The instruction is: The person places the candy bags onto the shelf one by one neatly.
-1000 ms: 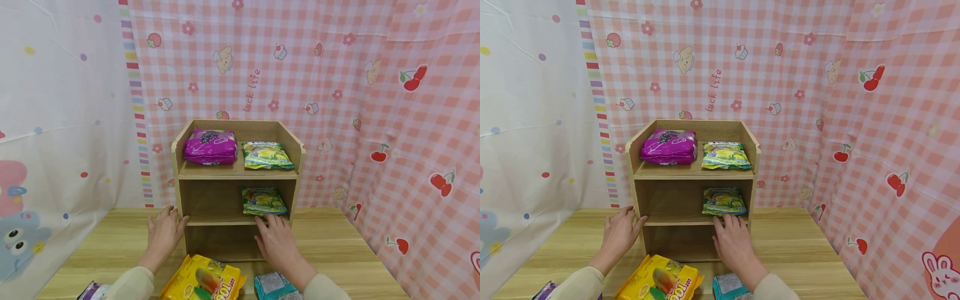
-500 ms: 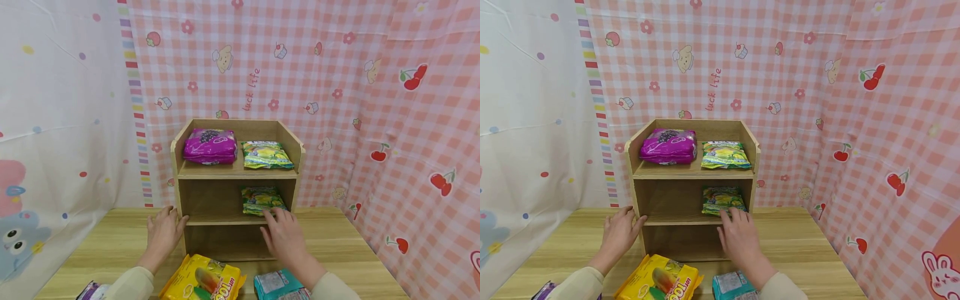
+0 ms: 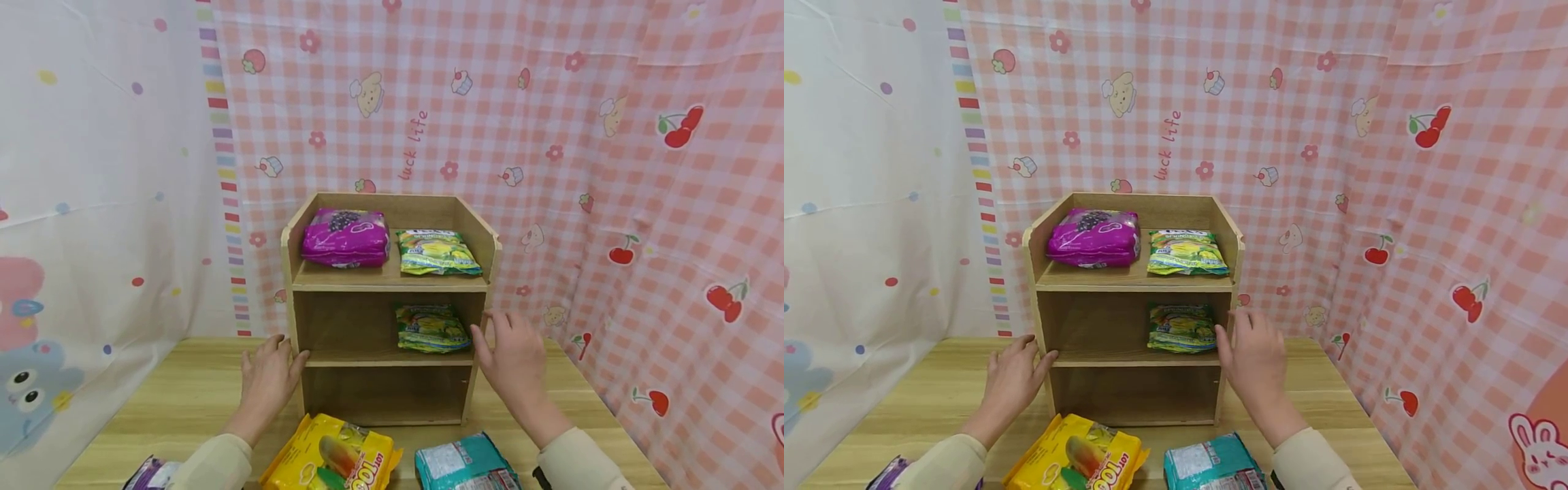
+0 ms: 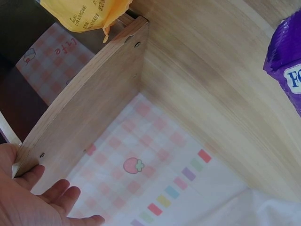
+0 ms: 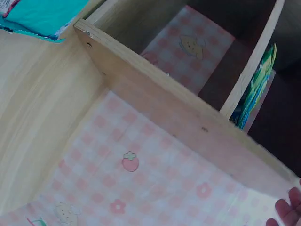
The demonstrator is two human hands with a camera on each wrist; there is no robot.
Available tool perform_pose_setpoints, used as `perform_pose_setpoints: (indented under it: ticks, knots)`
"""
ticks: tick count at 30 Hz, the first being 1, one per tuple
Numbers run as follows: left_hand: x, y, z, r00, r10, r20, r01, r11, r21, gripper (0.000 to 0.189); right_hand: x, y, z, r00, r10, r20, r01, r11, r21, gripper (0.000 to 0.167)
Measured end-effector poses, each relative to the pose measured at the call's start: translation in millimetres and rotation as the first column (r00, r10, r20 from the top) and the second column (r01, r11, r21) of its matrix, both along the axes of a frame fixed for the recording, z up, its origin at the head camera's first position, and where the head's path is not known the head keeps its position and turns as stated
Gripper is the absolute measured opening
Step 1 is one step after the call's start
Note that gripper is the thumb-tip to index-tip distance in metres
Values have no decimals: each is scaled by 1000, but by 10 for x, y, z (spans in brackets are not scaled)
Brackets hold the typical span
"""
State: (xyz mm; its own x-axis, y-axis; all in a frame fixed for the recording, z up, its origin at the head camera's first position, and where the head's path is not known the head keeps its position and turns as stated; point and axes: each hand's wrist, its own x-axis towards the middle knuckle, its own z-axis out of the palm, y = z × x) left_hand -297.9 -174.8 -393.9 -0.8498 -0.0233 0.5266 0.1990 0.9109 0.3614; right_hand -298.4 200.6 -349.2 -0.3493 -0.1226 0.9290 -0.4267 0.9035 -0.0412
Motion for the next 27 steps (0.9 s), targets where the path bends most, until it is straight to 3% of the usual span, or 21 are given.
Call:
perform_pose_setpoints:
  ticks: [3,5,8,11,13,14,15,18,21,24,27]
  knots:
    - [-2,11,0,1000,-2,7,2,1000,1,46,-14,74,44,990,-38,137,52,994,-98,40]
    - [-2,17,1,1000,-1,8,1,1000,-1,45,-37,110,75,960,-44,276,82,988,-128,50]
    - [-1,21,0,1000,-1,3,1,1000,-3,46,-96,148,125,882,-26,471,96,987,-125,60]
    - [1,20,-3,1000,-4,1,4,1000,-8,46,-166,161,152,790,1,613,81,991,-106,49]
    - [6,12,5,1000,-10,6,10,1000,-20,47,-202,149,146,750,17,661,65,993,-99,41]
    - [7,2,15,1000,-15,15,16,999,-29,48,-216,139,134,743,19,669,61,994,-96,40]
    - [11,-12,34,999,-23,32,24,999,-38,48,-227,126,119,743,18,670,61,994,-94,41]
    - [9,-107,84,995,-82,58,86,993,-76,49,-246,90,73,774,4,633,65,994,-86,45]
    - [26,-265,126,971,-186,150,196,979,-54,54,-261,72,39,799,-14,601,80,993,-82,46]
    - [56,-481,133,917,-289,275,294,956,26,61,-269,68,32,802,-15,598,84,993,-88,47]
    - [85,-749,103,851,-345,395,340,937,86,62,-276,63,45,810,-14,586,79,993,-85,47]
